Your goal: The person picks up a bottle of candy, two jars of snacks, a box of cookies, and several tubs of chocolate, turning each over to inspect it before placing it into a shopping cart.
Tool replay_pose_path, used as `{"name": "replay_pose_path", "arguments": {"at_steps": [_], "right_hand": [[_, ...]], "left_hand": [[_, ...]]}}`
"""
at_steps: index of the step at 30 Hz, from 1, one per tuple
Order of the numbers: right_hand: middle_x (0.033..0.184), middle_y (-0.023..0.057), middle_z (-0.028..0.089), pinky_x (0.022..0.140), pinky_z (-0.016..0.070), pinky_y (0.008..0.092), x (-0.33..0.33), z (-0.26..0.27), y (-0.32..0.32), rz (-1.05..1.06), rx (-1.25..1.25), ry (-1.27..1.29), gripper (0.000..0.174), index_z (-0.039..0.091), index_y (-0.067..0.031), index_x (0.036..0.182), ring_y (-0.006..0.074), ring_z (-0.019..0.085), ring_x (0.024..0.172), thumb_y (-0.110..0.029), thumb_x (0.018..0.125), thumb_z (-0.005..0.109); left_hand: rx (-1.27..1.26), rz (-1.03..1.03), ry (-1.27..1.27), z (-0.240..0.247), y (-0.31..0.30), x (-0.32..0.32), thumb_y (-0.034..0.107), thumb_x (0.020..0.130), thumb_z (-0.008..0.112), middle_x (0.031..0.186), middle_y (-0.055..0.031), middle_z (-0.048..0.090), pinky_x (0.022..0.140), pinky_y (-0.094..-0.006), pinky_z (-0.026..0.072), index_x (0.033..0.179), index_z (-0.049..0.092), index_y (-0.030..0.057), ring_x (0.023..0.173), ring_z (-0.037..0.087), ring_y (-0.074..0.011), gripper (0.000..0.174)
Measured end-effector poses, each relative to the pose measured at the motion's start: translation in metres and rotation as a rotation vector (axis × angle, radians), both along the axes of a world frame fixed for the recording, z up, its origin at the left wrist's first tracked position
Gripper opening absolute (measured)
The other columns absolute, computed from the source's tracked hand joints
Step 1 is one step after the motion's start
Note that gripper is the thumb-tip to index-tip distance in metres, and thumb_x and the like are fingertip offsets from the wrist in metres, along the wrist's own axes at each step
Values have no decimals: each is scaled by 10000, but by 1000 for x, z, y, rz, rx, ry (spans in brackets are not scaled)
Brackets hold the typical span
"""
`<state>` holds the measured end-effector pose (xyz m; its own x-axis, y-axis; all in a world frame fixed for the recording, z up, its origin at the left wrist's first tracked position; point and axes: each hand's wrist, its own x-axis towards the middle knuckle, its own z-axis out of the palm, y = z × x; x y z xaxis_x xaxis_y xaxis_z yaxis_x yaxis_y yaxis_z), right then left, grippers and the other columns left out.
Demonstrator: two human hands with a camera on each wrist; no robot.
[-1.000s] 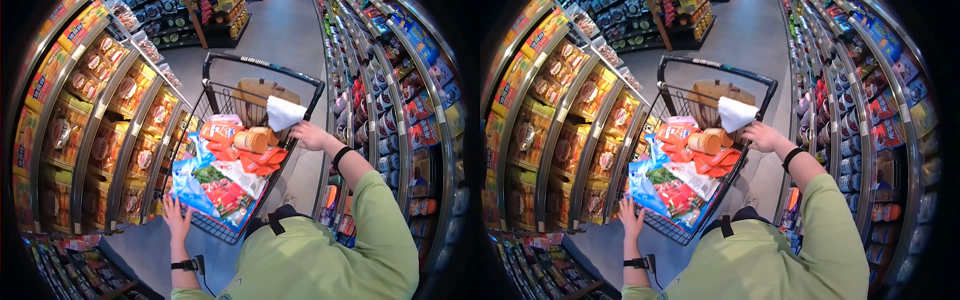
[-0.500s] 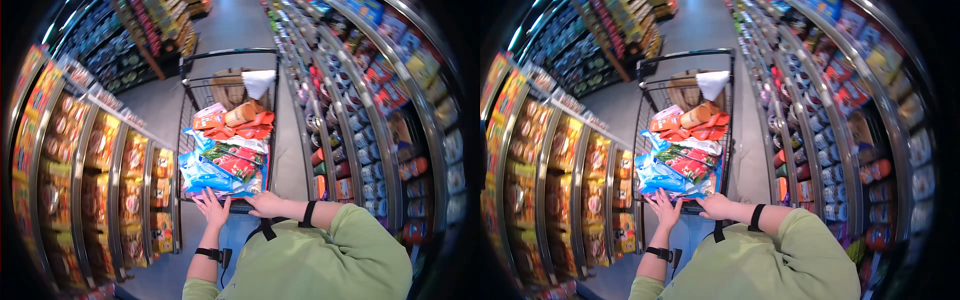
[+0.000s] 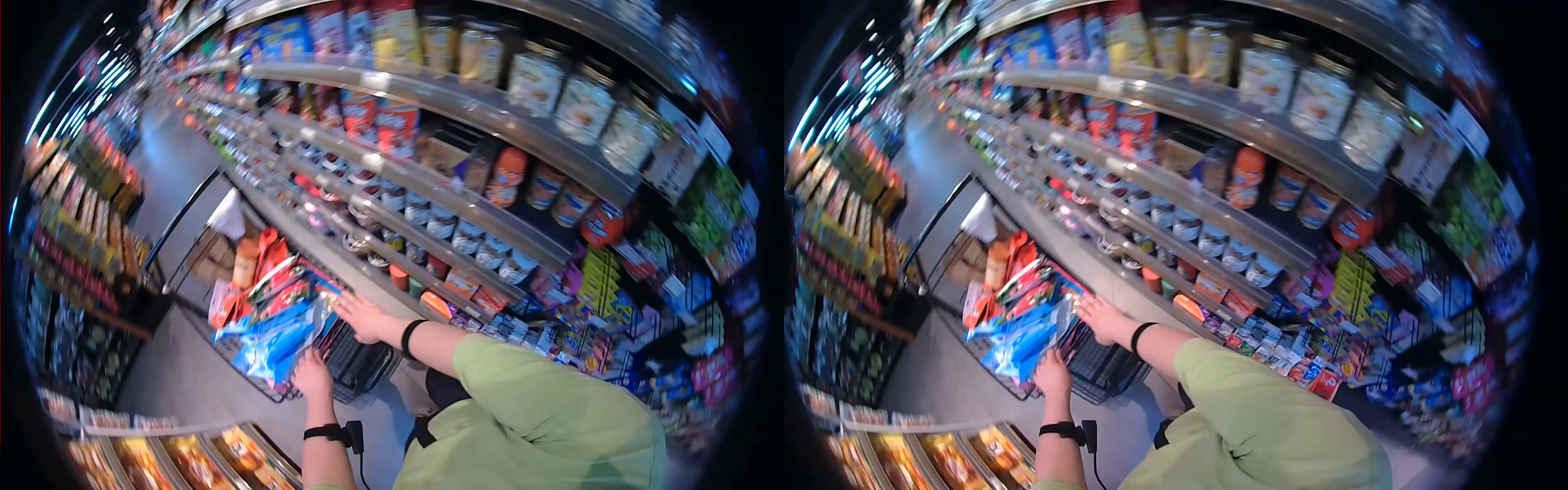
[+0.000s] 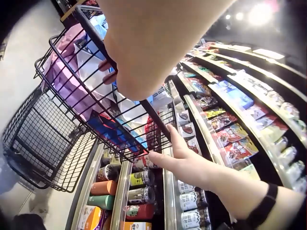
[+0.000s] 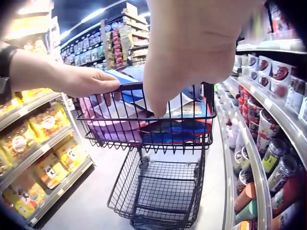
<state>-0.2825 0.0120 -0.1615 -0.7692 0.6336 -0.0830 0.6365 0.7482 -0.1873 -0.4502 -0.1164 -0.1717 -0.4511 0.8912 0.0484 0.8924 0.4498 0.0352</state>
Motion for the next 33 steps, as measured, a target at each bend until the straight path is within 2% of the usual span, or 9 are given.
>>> {"name": "replay_pose_path", "arguments": {"at_steps": [10, 14, 20, 24, 26, 27, 30, 31, 33], "right_hand": [[1555, 133, 161, 1153, 153, 482, 32, 15, 42, -3, -210, 113, 916, 187, -76, 1486, 295, 135, 1444, -191, 716, 669], [1470, 174, 318, 1107, 268, 483, 85, 43, 33, -13, -193, 564, 717, 308, -49, 1423, 331, 290, 1379, -149, 789, 627], [1216, 157, 494, 1017, 378, 440, 232, 149, 18, -353, 212, 982, 513, 458, -28, 1259, 360, 473, 1167, -11, 774, 625], [1255, 199, 464, 994, 384, 429, 286, 171, 35, -604, 569, 964, 542, 433, 7, 1264, 369, 462, 1170, -20, 771, 654], [1262, 228, 446, 998, 370, 438, 298, 173, 47, -725, 588, 971, 580, 389, 20, 1296, 392, 441, 1173, -51, 792, 669], [1265, 235, 441, 990, 370, 446, 301, 169, 55, -756, 588, 999, 594, 378, 23, 1300, 402, 441, 1165, -58, 792, 675], [1222, 228, 482, 937, 417, 424, 306, 168, 77, -804, 568, 1020, 602, 382, 27, 1298, 373, 497, 1115, -88, 800, 700], [1177, 214, 528, 892, 463, 394, 306, 168, 84, -831, 562, 1004, 598, 396, 28, 1292, 333, 552, 1073, -113, 808, 717], [1084, 203, 572, 855, 479, 390, 312, 167, 95, -832, 483, 981, 563, 441, 30, 1255, 325, 589, 997, -131, 800, 732]], "left_hand": [[-123, -35, -7, 15, 50, 18, 389, 980, 408, 872, -149, 666, 637, -482, 532, 979, 581, 113, 783, 670, -360, 326], [-159, -73, -1, 21, 58, 18, 394, 978, 408, 876, -150, 668, 629, -489, 527, 995, 580, 118, 777, 668, -365, 326], [-175, -90, 4, 21, 59, 25, 391, 978, 406, 861, -153, 661, 615, -497, 516, 993, 570, 130, 768, 663, -374, 309], [-194, -68, -4, 22, 58, 28, 392, 973, 421, 854, -162, 661, 631, -502, 512, 986, 575, 130, 772, 657, -386, 304], [-229, -90, -38, 23, 59, 27, 405, 969, 424, 860, -171, 667, 649, -504, 511, 982, 586, 128, 777, 656, -389, 321], [-277, 5, -128, 31, 63, 30, 390, 930, 514, 918, -203, 674, 733, -502, 504, 997, 642, 99, 866, 648, -396, 325], [-199, -4, -299, 16, 59, 13, 369, 889, 595, 910, -185, 674, 725, -473, 511, 1054, 641, 84, 839, 648, -392, 332], [-139, 10, -177, 38, 60, 32, 307, 837, 674, 973, -200, 670, 770, -451, 502, 1058, 646, 25, 885, 639, -387, 359], [-30, -51, -254, 73, 76, 64, 291, 829, 686, 992, -207, 665, 785, -443, 499, 1057, 644, 15, 899, 636, -384, 360]]}}
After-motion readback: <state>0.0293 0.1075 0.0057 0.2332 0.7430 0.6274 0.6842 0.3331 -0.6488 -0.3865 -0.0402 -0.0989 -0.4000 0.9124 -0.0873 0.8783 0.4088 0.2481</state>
